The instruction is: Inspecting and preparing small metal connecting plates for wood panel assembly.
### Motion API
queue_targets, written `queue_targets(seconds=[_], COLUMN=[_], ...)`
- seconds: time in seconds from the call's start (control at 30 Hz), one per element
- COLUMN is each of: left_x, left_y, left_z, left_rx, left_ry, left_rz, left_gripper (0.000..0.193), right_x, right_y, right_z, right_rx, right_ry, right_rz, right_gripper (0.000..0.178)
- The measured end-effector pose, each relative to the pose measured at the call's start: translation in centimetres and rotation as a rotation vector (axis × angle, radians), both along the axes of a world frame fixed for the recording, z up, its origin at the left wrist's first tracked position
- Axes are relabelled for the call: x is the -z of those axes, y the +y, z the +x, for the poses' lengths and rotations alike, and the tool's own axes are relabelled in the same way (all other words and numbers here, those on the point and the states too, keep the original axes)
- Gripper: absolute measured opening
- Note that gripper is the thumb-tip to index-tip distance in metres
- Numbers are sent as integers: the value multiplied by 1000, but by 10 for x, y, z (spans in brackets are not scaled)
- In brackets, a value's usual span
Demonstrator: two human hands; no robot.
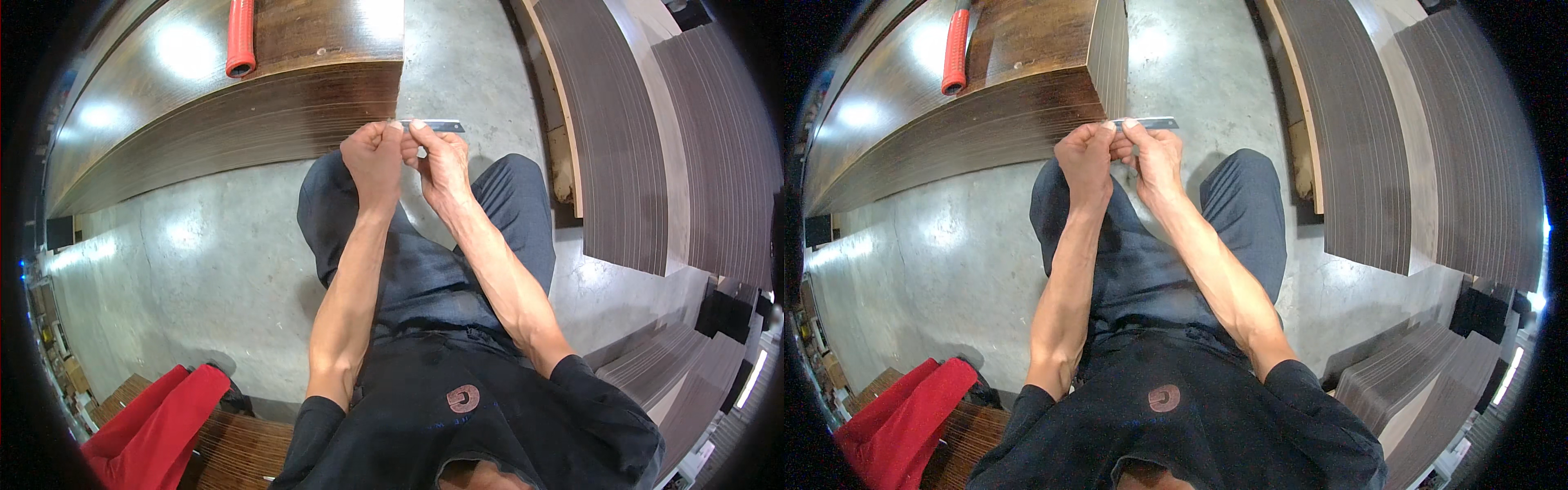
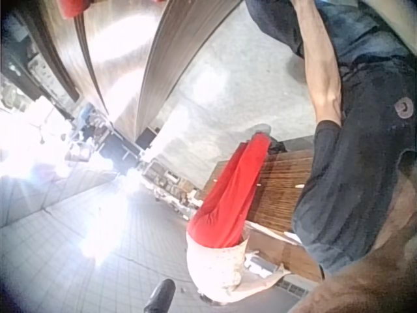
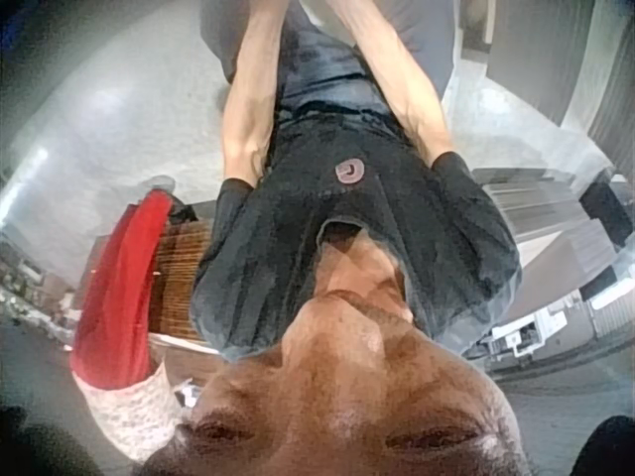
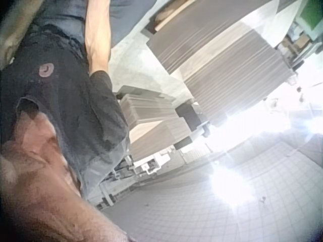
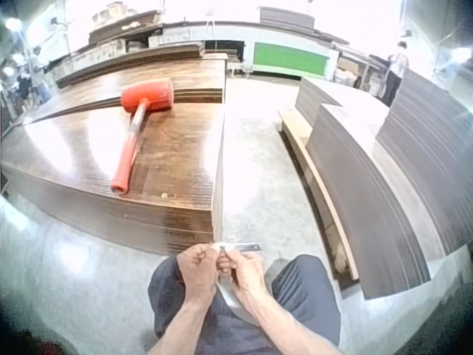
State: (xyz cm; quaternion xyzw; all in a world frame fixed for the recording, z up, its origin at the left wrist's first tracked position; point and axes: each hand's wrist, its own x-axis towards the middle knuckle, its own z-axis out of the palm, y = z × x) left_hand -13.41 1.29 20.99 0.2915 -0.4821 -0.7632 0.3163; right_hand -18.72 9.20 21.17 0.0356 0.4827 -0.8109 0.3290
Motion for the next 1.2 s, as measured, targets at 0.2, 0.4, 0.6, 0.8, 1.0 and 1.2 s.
queue_targets(seconds=[0.2,0.4,0.6,0.8,1.0,1.2], left_x=[-8,0,-5,-6,-7,-4], left_y=[2,-1,1,8,18,28], left_z=[-1,1,1,1,8,13], left_rx=[-23,2,-19,-66,-111,-118], left_ry=[-39,-27,-70,-92,-120,-184], left_rz=[36,-17,-46,-94,-180,-28], left_gripper=[16,16,15,13,13,14], right_x=[2,9,14,16,6,14], right_y=[1,0,0,4,7,21], right_z=[1,2,1,2,5,11], right_rx=[7,27,34,10,4,-53], right_ry=[2,1,-20,-29,28,12], right_rz=[-59,-98,-129,-113,-210,-57], right_gripper=[26,24,23,26,29,33])
